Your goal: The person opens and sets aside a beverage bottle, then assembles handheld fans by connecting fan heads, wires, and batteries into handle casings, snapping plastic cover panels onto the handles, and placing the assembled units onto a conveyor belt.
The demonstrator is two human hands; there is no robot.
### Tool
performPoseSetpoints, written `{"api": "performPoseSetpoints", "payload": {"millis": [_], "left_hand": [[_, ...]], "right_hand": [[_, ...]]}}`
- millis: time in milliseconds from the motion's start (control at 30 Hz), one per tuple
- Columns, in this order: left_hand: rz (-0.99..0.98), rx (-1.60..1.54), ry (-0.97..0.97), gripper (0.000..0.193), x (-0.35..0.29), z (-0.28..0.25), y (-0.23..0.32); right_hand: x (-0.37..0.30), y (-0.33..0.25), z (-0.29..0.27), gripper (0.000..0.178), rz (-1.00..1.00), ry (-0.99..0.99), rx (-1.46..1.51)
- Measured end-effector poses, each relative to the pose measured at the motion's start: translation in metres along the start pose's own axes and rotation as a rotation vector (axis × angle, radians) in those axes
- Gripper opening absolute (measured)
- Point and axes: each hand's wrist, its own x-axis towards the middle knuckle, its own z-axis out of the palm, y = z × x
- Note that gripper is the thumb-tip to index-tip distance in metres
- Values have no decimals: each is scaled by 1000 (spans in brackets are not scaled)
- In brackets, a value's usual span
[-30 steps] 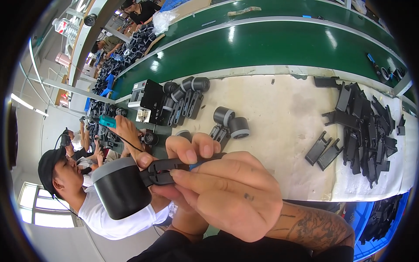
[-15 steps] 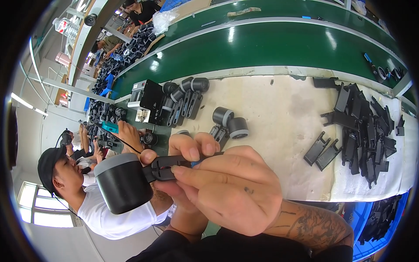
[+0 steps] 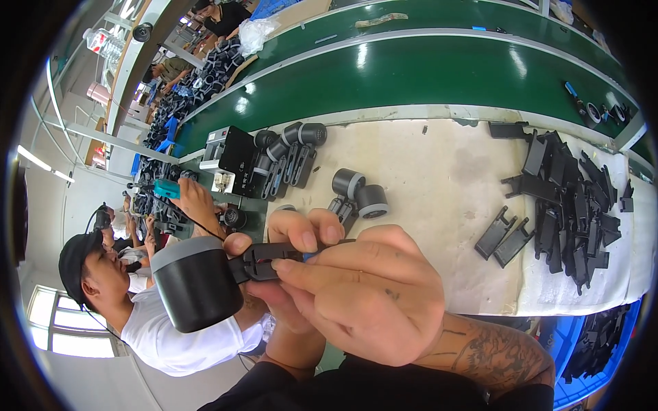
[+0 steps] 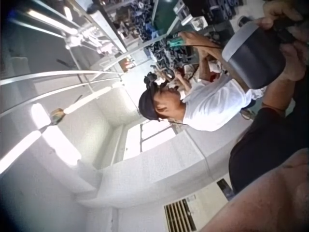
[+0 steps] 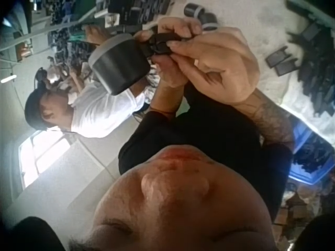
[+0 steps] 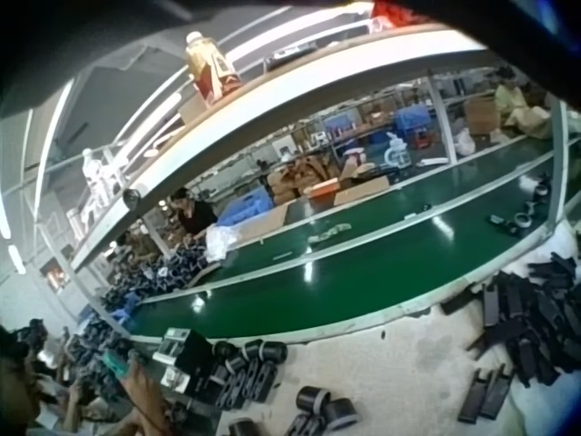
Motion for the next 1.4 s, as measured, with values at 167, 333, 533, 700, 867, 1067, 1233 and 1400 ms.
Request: {"api": "performPoseSetpoints", "payload": {"millis": [167, 333, 533, 700, 867, 1067, 1233, 1400], "left_hand": [[-5, 31, -34, 47, 1, -1, 6], [-35, 39, -40, 47, -1, -4, 5], [-19, 94, -32, 48, 0, -5, 8], [-148, -1, 49, 55, 1, -1, 11], [-220, -106, 103, 56, 4, 2, 18], [-266, -165, 165, 52, 8, -4, 12], [-335, -247, 185, 50, 9, -7, 15], [-204, -65, 176, 50, 10, -12, 8]], "right_hand": [[4, -3, -2, 35, 24, -30, -27], [13, -2, -9, 43, 52, -103, 37], [13, 6, -10, 50, 46, -141, 108], [7, 8, -13, 51, 41, -126, 72], [5, 10, -17, 47, 112, -140, -37], [-5, 16, -9, 36, 257, -305, -130], [-7, 17, -4, 33, 229, -295, -119], [5, 17, -5, 31, 155, -240, -154]]}}
